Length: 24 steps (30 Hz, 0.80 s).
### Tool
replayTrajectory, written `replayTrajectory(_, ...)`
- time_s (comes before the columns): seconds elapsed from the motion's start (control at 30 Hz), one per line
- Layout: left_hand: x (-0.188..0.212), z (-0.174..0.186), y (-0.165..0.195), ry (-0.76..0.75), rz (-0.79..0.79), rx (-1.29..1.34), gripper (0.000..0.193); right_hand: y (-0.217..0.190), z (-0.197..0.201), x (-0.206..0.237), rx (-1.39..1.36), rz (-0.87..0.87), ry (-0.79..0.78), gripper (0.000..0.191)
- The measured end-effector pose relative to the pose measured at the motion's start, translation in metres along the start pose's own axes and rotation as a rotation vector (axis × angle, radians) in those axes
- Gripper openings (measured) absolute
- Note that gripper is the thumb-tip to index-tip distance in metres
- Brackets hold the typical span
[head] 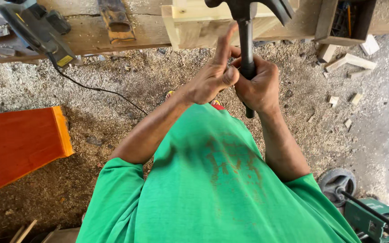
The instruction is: The person hammers nails into a small light-colored wooden frame on a workbench, holding the frame steady with one hand while driving nails with a hammer. They then pick up a thin wood strip, saw it to length on the bench, and return to hammering nails into the frame.
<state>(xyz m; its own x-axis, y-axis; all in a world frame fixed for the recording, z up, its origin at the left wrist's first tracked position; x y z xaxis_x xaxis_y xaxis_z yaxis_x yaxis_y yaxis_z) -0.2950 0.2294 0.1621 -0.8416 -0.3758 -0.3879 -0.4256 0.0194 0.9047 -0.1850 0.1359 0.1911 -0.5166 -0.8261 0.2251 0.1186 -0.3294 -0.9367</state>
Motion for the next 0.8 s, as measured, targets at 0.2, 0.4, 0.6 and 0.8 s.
replayTrajectory(0.2,-0.007,-0.01,-0.009,0.004,0.132,-0.059,0.113,0.007,0.018,0.008,-0.206,-0.103,-0.099,0.019)
replayTrajectory(0.4,-0.008,-0.013,-0.016,0.066,0.159,0.02,0.106,0.008,0.023,0.009,-0.13,0.009,-0.015,0.018)
replayTrajectory(0.6,0.011,-0.009,-0.041,0.29,0.052,0.559,0.058,0.019,0.021,-0.009,-0.58,-0.024,0.044,0.013)
replayTrajectory(0.8,0.02,-0.02,-0.082,0.622,-0.039,0.523,0.023,0.025,0.013,-0.018,-0.701,-0.093,0.026,0.016)
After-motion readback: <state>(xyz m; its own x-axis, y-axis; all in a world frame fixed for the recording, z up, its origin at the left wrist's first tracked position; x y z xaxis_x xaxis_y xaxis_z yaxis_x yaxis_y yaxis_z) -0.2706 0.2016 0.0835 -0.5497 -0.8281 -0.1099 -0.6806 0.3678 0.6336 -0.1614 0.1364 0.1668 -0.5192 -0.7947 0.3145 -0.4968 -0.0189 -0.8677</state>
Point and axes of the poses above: each hand's wrist, its own x-axis away from the middle knuckle, its own z-axis out of the back of the hand, y = z × x, the point moved 4 cm from there along -x, towards the middle knuckle, and after that the axes turned 9 degrees about -z, right-handed, at the moved point
